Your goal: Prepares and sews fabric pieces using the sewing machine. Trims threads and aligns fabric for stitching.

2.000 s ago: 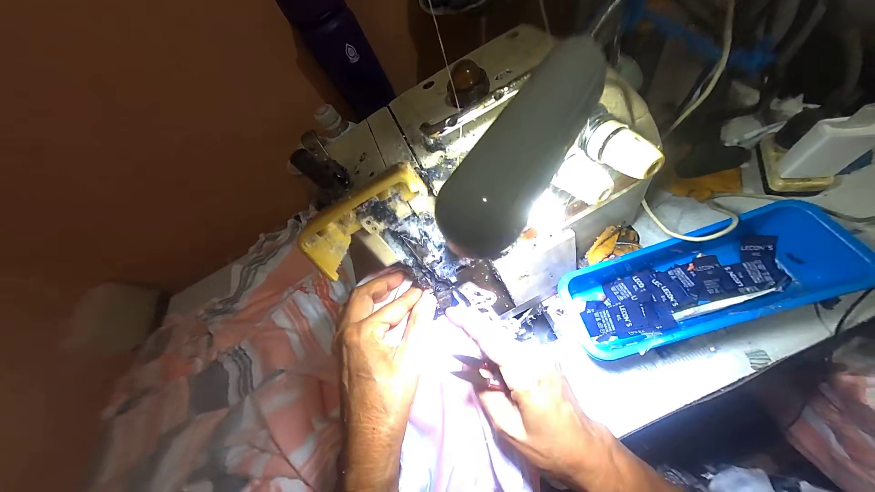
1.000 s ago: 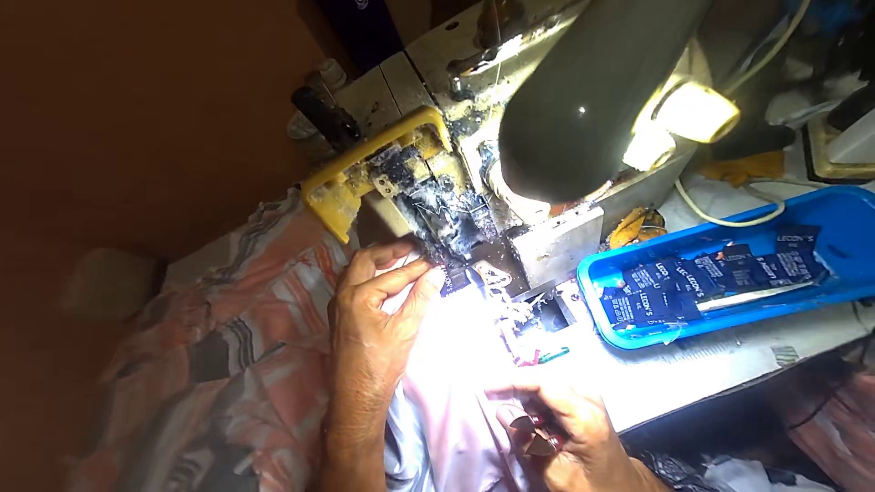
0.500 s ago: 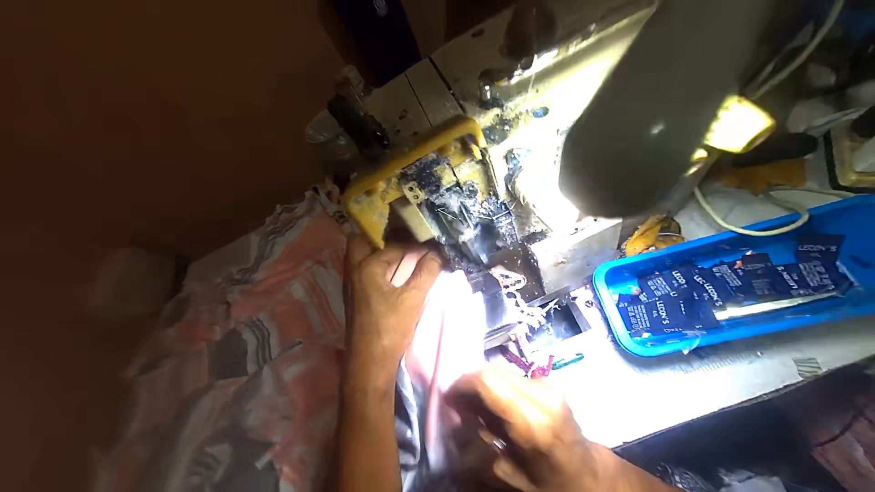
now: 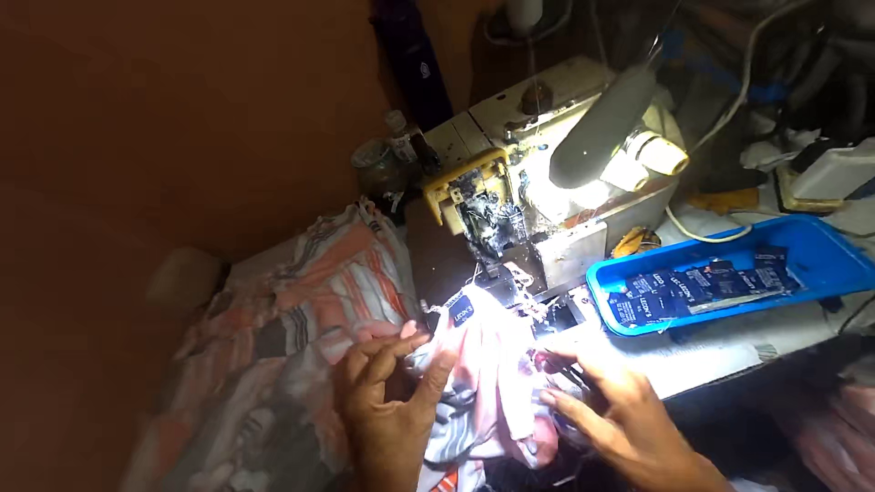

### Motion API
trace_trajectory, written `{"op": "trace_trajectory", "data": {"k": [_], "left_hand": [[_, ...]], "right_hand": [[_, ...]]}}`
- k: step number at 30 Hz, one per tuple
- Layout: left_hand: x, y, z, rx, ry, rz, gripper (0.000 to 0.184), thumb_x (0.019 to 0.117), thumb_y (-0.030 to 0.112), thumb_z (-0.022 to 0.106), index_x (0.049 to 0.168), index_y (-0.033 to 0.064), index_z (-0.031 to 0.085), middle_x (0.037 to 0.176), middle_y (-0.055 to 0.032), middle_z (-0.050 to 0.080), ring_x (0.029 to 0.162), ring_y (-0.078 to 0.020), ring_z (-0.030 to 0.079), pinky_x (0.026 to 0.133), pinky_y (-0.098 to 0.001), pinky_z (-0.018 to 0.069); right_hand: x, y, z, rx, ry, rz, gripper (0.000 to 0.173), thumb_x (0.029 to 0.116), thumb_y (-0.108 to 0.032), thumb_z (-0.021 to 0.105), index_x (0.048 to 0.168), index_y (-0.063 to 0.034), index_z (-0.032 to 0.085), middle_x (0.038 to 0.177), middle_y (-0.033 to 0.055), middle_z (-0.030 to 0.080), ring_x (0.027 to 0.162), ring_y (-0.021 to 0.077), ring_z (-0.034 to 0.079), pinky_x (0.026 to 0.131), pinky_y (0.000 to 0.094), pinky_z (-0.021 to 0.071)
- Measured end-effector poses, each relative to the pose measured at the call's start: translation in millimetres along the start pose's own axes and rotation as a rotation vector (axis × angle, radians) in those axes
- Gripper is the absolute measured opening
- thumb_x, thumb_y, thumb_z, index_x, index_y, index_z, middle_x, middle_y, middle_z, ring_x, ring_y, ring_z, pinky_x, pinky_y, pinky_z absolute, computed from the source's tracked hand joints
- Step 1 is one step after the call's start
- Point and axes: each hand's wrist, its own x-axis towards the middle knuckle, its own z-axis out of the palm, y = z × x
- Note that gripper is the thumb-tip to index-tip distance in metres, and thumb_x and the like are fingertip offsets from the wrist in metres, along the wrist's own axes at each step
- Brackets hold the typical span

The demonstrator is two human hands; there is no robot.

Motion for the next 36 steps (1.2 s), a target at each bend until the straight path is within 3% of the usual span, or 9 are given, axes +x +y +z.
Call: {"op": "trace_trajectory", "data": {"k": [4, 9, 14, 19, 28, 30, 32, 34, 36], "left_hand": [[33.4, 17.4, 8.2, 0.226, -0.127, 0.077, 0.049, 0.0828, 0.054, 0.071, 0.097, 0.0074, 0.081, 0.1, -0.0133, 0.071, 0.096, -0.0292, 0.064, 0.084, -0.0541, 0.0437], [42.7, 28.3, 16.2, 0.091, 0.071, 0.184, 0.02, 0.0894, 0.017, 0.07, 0.083, -0.001, 0.075, 0.085, -0.0082, 0.068, 0.083, -0.0018, 0.063, 0.078, -0.0135, 0.0488], [30.3, 34.6, -6.2, 0.187, 0.188, 0.221, 0.028, 0.0919, 0.022, 0.068, 0.08, -0.0035, 0.073, 0.082, -0.0121, 0.066, 0.082, -0.0033, 0.06, 0.076, -0.0125, 0.0448], [21.6, 35.2, -7.1, 0.176, 0.167, 0.221, 0.03, 0.0931, 0.026, 0.068, 0.078, 0.0002, 0.072, 0.082, -0.0075, 0.065, 0.082, -0.007, 0.058, 0.08, -0.0251, 0.0403], [18.9, 29.5, -15.7, -0.04, 0.226, 0.217, 0.026, 0.0968, 0.016, 0.063, 0.086, -0.0065, 0.069, 0.09, -0.0052, 0.063, 0.092, 0.005, 0.059, 0.083, -0.0076, 0.0478], [21.0, 29.1, -14.0, 0.012, 0.152, 0.195, 0.036, 0.1008, 0.025, 0.058, 0.102, -0.0096, 0.068, 0.099, -0.0128, 0.065, 0.096, -0.0042, 0.06, 0.086, -0.0162, 0.0487], [22.0, 22.0, -7.6, 0.116, 0.002, 0.164, 0.054, 0.0982, 0.038, 0.056, 0.122, -0.0097, 0.063, 0.115, -0.023, 0.067, 0.106, -0.0244, 0.063, 0.093, -0.0404, 0.0501], [19.1, 12.2, 0.6, 0.164, -0.057, 0.166, 0.041, 0.0914, 0.034, 0.064, 0.109, -0.0023, 0.074, 0.11, -0.0183, 0.072, 0.103, -0.0316, 0.068, 0.094, -0.0568, 0.0461], [13.1, 9.7, 1.5, 0.163, -0.03, 0.191, 0.024, 0.0914, 0.02, 0.063, 0.094, 0.0017, 0.077, 0.094, -0.0113, 0.073, 0.09, -0.0222, 0.069, 0.096, -0.0532, 0.0436]], "right_hand": [[9.6, -9.1, -5.6, -0.066, 0.024, 0.019, 0.046, 0.1038, -0.044, 0.052, 0.123, -0.0061, 0.07, 0.103, 0.0054, 0.072, 0.087, 0.0055, 0.065, 0.076, 0.0227, 0.0532], [31.0, -24.2, 7.8, -0.16, 0.168, -0.144, 0.03, 0.1003, -0.024, 0.057, 0.115, -0.0033, 0.074, 0.097, 0.0094, 0.074, 0.084, 0.0099, 0.068, 0.076, 0.0201, 0.0528], [60.2, -44.6, 28.5, -0.213, 0.215, -0.221, 0.026, 0.097, -0.027, 0.063, 0.107, -0.0074, 0.076, 0.086, 0.0065, 0.073, 0.072, 0.0156, 0.069, 0.06, 0.0303, 0.0526], [79.2, -47.5, 57.0, -0.302, 0.141, -0.298, 0.021, 0.1004, -0.021, 0.057, 0.102, -0.0081, 0.073, 0.084, 0.0052, 0.07, 0.075, 0.0177, 0.07, 0.061, 0.0318, 0.0545], [77.4, -31.3, 23.5, -0.443, 0.239, -0.208, 0.016, 0.0945, -0.019, 0.064, 0.097, -0.0085, 0.076, 0.079, 0.0075, 0.068, 0.066, 0.0231, 0.067, 0.054, 0.0395, 0.0513], [83.0, -25.1, 23.3, -0.505, 0.172, -0.143, 0.017, 0.0938, -0.015, 0.066, 0.104, -0.0055, 0.076, 0.084, 0.0135, 0.069, 0.072, 0.0318, 0.069, 0.059, 0.0483, 0.0524], [91.9, -25.5, 26.0, -0.556, 0.105, -0.092, 0.014, 0.0935, -0.014, 0.067, 0.1, -0.0043, 0.073, 0.082, 0.0147, 0.066, 0.072, 0.0348, 0.067, 0.06, 0.0509, 0.051], [99.8, -40.6, 26.7, -0.587, -0.042, -0.009, 0.015, 0.097, -0.016, 0.065, 0.101, -0.0032, 0.071, 0.087, 0.0159, 0.066, 0.079, 0.0356, 0.067, 0.064, 0.0512, 0.0512], [104.4, -49.9, 32.2, -0.619, -0.114, -0.014, 0.016, 0.0994, -0.016, 0.061, 0.103, -0.003, 0.07, 0.091, 0.0156, 0.065, 0.082, 0.0333, 0.067, 0.065, 0.0464, 0.0525]]}}
